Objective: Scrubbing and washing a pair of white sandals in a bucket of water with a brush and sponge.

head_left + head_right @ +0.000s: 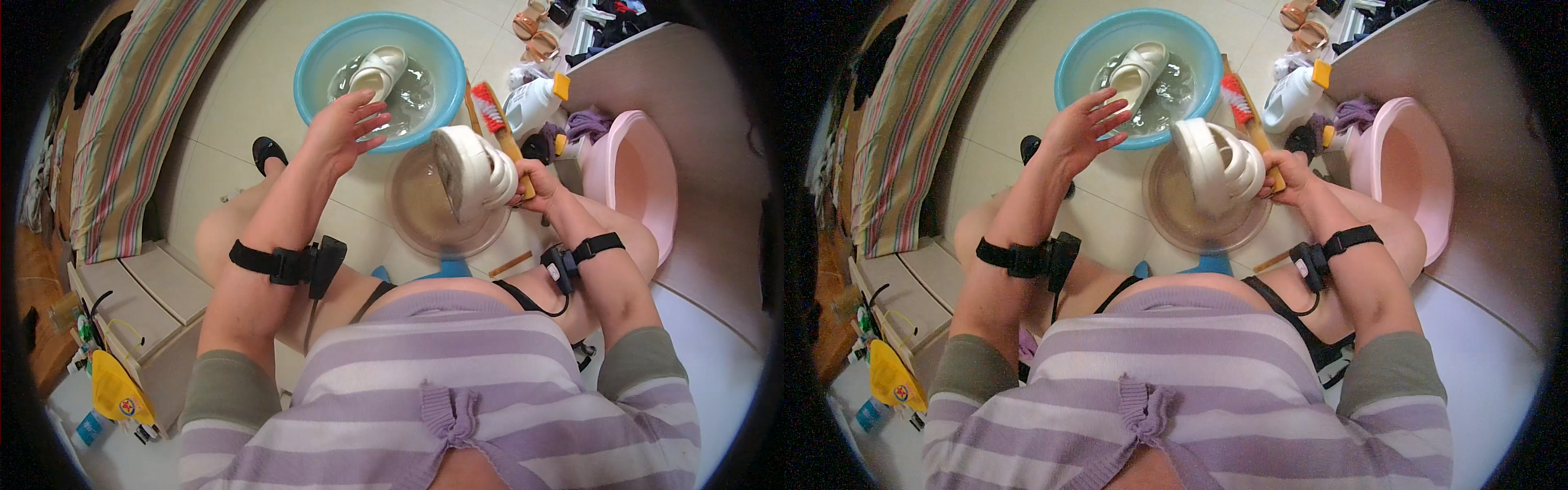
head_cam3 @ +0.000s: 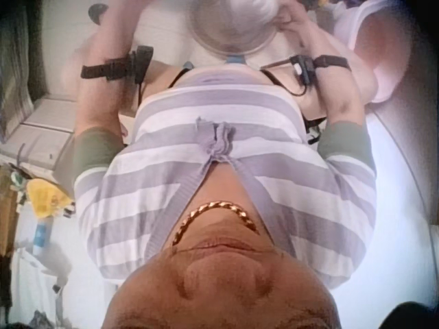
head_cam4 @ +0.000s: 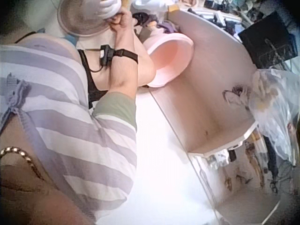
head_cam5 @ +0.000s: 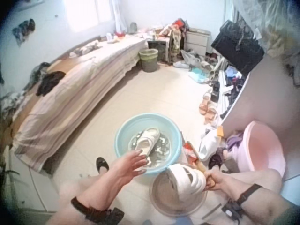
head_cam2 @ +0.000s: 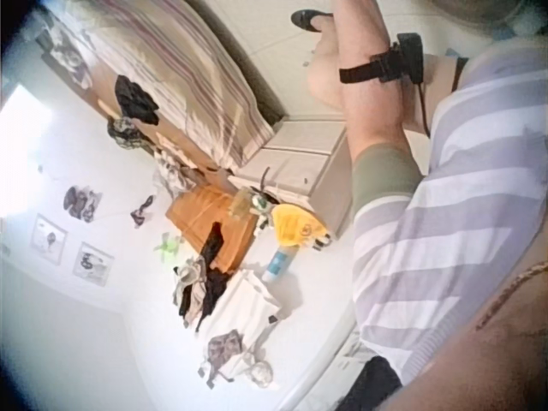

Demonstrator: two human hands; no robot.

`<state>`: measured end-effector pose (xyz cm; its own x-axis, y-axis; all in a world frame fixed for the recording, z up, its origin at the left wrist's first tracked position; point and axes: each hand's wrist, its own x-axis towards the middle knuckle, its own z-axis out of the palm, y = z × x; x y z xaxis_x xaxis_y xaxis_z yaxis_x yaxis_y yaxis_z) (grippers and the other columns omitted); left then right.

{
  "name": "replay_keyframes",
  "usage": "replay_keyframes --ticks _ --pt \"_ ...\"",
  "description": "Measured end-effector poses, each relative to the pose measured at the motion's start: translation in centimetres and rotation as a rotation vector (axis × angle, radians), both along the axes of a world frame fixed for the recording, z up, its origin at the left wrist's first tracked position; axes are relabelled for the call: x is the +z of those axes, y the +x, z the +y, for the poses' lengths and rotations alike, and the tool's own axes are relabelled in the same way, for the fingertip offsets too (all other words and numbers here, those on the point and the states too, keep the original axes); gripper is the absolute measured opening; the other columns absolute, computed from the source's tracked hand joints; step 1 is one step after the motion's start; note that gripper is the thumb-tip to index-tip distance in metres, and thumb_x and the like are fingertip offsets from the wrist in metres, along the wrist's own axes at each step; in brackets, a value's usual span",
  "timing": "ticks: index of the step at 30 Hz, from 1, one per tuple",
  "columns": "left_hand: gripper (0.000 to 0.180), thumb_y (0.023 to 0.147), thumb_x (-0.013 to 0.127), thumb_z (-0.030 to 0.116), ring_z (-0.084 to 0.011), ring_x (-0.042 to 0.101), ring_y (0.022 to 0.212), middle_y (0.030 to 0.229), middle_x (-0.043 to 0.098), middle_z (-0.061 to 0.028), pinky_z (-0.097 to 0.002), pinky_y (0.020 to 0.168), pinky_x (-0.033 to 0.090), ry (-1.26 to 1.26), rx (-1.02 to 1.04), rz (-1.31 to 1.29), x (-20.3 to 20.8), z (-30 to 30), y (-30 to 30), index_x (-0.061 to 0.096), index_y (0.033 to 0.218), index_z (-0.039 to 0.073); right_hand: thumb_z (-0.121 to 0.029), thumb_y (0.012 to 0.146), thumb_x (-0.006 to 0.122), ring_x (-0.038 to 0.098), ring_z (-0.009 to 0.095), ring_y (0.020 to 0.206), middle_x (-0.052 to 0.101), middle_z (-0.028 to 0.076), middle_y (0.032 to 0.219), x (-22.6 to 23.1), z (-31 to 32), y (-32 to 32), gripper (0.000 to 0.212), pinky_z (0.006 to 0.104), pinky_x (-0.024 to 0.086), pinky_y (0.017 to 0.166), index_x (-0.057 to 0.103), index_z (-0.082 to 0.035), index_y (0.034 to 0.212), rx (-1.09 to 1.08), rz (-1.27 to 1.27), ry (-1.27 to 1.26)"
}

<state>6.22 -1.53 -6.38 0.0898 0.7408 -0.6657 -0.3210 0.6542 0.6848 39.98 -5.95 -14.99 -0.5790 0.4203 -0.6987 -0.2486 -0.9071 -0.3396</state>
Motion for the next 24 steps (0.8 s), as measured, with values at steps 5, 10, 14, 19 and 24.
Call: replay_keyframes --ticks 5,10,14,19,24 --pt "0.046 0.090 0.058 0.028 -0.0213 0.055 0.109 0.125 0.055 -0.0098 -0.0409 0.091 0.044 0.082 -0.111 0.032 0.9 -0.9 0.8 0.047 0.130 0.009 -0.014 0.075 0.053 0.039 0.010 0.041 0.044 0.000 0.049 3.0 -0.7 0.5 0.009 0.0236 0.032 0.043 0.055 -0.009 0.068 -0.091 0.019 0.060" --pt "0.054 0.088 0.061 0.028 -0.0188 0.054 0.111 0.126 0.055 -0.0060 -0.0387 0.091 0.042 0.170 -0.306 0.113 2.1 -2.2 1.1 0.042 0.136 0.011 -0.014 0.074 0.050 0.040 0.009 0.040 0.045 0.000 0.049 5.7 -1.6 0.5 0.009 0.0233 0.033 0.042 0.056 -0.009 0.071 -0.147 0.033 0.106" --pt "0.062 0.082 0.068 0.028 -0.0159 0.048 0.118 0.131 0.051 -0.0055 -0.0366 0.092 0.040 0.314 -0.495 0.225 3.3 -2.7 1.1 0.043 0.136 0.011 -0.014 0.073 0.050 0.040 0.008 0.041 0.045 -0.001 0.050 6.5 -2.3 0.8 0.008 0.0230 0.033 0.041 0.056 -0.009 0.073 -0.199 0.035 0.170" --pt "0.092 0.069 0.079 0.029 -0.0308 0.034 0.134 0.140 0.040 -0.0191 -0.0398 0.110 0.029 0.545 -0.722 0.230 3.0 -3.3 1.1 0.031 0.144 0.006 -0.016 0.073 0.051 0.041 0.011 0.040 0.044 -0.001 0.048 7.1 -2.5 0.7 0.008 0.0270 0.035 0.043 0.056 -0.011 0.074 -0.220 0.052 0.233" --pt "0.096 0.070 0.082 0.032 -0.0293 0.034 0.134 0.141 0.039 -0.0181 -0.0399 0.110 0.030 0.731 -0.867 0.344 1.8 -3.6 1.3 0.028 0.146 0.008 -0.017 0.074 0.051 0.042 0.012 0.041 0.044 -0.001 0.048 8.5 -2.5 -0.4 0.008 0.0287 0.034 0.044 0.057 -0.012 0.076 -0.328 -0.027 0.206"
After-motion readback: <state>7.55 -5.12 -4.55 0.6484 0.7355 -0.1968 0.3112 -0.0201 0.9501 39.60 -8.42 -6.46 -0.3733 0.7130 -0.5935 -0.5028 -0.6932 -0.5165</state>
